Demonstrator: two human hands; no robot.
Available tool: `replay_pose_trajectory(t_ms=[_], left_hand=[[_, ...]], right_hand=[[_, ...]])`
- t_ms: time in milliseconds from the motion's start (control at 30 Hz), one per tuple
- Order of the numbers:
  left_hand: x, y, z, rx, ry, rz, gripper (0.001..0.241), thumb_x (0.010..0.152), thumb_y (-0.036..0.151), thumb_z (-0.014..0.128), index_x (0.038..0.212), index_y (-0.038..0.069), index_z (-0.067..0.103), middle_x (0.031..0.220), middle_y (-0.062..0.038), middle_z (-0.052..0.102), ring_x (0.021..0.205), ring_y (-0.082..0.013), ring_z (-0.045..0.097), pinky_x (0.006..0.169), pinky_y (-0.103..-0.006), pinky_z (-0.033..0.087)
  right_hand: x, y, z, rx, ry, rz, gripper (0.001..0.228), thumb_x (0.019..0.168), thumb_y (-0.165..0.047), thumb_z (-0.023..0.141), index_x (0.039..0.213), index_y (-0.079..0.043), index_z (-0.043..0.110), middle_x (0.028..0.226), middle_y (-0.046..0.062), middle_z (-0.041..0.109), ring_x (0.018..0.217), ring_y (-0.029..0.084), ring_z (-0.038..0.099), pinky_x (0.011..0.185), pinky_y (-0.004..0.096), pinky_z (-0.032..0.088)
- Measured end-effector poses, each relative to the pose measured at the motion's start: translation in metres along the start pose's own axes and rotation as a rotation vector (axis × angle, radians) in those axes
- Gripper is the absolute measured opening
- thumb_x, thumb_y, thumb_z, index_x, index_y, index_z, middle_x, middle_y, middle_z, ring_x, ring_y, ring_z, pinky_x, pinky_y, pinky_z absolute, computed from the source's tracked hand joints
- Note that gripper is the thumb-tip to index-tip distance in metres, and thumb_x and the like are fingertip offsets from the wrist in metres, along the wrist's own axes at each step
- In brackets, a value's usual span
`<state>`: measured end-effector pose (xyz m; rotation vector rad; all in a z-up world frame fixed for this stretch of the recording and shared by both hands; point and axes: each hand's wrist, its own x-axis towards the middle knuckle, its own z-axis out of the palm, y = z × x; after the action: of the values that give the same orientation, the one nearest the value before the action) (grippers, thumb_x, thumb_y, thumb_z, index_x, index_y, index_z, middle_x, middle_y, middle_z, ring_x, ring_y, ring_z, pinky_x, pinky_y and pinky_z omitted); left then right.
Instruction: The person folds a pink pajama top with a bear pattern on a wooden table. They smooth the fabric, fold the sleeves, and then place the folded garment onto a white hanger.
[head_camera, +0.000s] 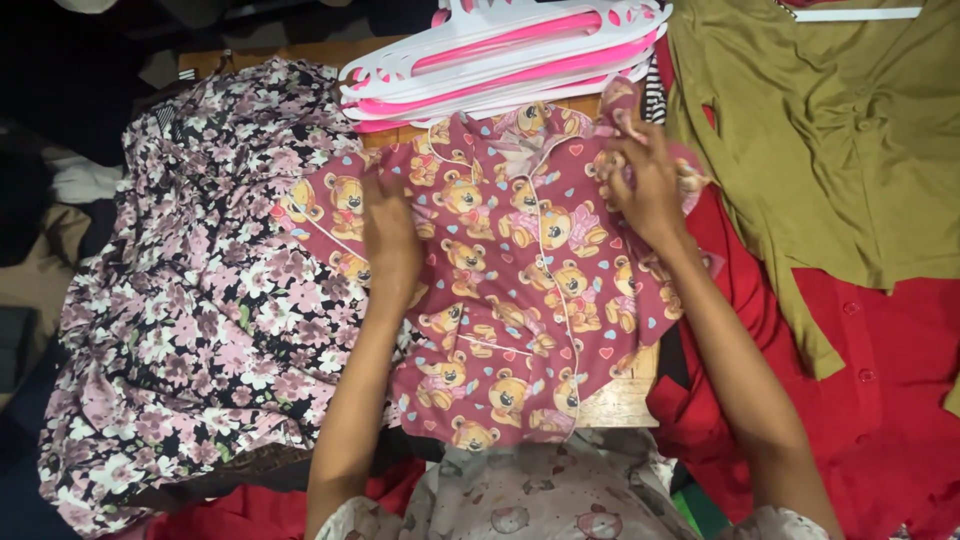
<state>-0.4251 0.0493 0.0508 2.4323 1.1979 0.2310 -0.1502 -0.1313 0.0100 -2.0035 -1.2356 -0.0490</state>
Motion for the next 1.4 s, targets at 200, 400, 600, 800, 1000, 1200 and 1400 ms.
replay_pose_trajectory(t_ms=[200,400,600,800,1000,1200,1400], left_hand=[[-0.001,0.011,0.036,0.434,0.509,0.291,0.043,0.084,-0.007,0.064,0.125,-0.002,0.057,0.115,-0.029,0.053,0.095,-0.0378,0.055,0.077,-0.0447,0.046],[-0.014,0.07,0.046,-0.171,0.095,0.386,0.053,0.079,-0.006,0.07,0.129,-0.001,0.053,0.122,-0.021,0.051,0.11,-0.0415,0.053,0.085,-0.0491,0.053],[-0.005,0.064,0.095,-0.249,0.063,0.368,0.033,0.089,0.001,0.062,0.12,0.005,0.05,0.112,-0.014,0.052,0.106,-0.0376,0.058,0.083,-0.048,0.056],[-0.011,0.051,0.115,-0.392,-0.014,0.332,0.025,0.093,0.01,0.06,0.115,0.008,0.048,0.103,-0.012,0.049,0.102,-0.0384,0.059,0.083,-0.0452,0.053],[-0.013,0.053,0.097,-0.463,-0.114,0.232,0.011,0.098,0.014,0.055,0.107,0.009,0.051,0.095,-0.009,0.051,0.093,-0.0395,0.065,0.077,-0.0491,0.057],[-0.007,0.045,0.102,-0.477,-0.098,0.233,0.002,0.096,0.015,0.058,0.097,0.014,0.056,0.086,-0.004,0.057,0.084,-0.0333,0.07,0.068,-0.0441,0.058],[-0.006,0.047,0.103,-0.453,-0.102,0.181,0.007,0.099,0.022,0.058,0.097,0.015,0.058,0.086,-0.002,0.062,0.083,-0.0282,0.072,0.069,-0.0449,0.058]], right_hand=[[-0.004,-0.049,-0.008,-0.085,0.006,-0.069,0.028,0.093,0.004,0.067,0.121,-0.001,0.068,0.16,0.02,0.031,0.125,0.053,0.055,0.098,0.059,0.053],[-0.026,-0.033,0.045,0.082,-0.178,0.051,0.031,0.093,-0.022,0.073,0.123,-0.025,0.067,0.1,-0.002,0.071,0.097,0.023,0.072,0.086,0.036,0.056],[-0.039,-0.035,0.08,0.235,-0.165,0.104,0.047,0.083,0.001,0.072,0.127,-0.01,0.062,0.105,0.014,0.069,0.096,0.036,0.071,0.082,0.046,0.056],[-0.048,-0.003,0.105,0.239,-0.171,0.092,0.042,0.081,-0.004,0.077,0.121,-0.014,0.067,0.095,0.009,0.072,0.085,0.03,0.071,0.072,0.038,0.055],[-0.042,-0.007,0.087,0.45,-0.236,0.263,0.038,0.085,0.002,0.073,0.12,-0.011,0.069,0.088,0.011,0.074,0.077,0.021,0.072,0.069,0.031,0.057],[-0.042,0.0,0.085,0.857,-0.258,0.407,0.039,0.086,0.008,0.064,0.124,0.0,0.062,0.102,0.014,0.067,0.095,0.02,0.069,0.088,0.03,0.057],[-0.043,0.004,0.081,0.87,-0.309,0.434,0.036,0.085,0.008,0.065,0.121,0.001,0.065,0.101,0.012,0.069,0.094,0.018,0.07,0.089,0.031,0.057]])
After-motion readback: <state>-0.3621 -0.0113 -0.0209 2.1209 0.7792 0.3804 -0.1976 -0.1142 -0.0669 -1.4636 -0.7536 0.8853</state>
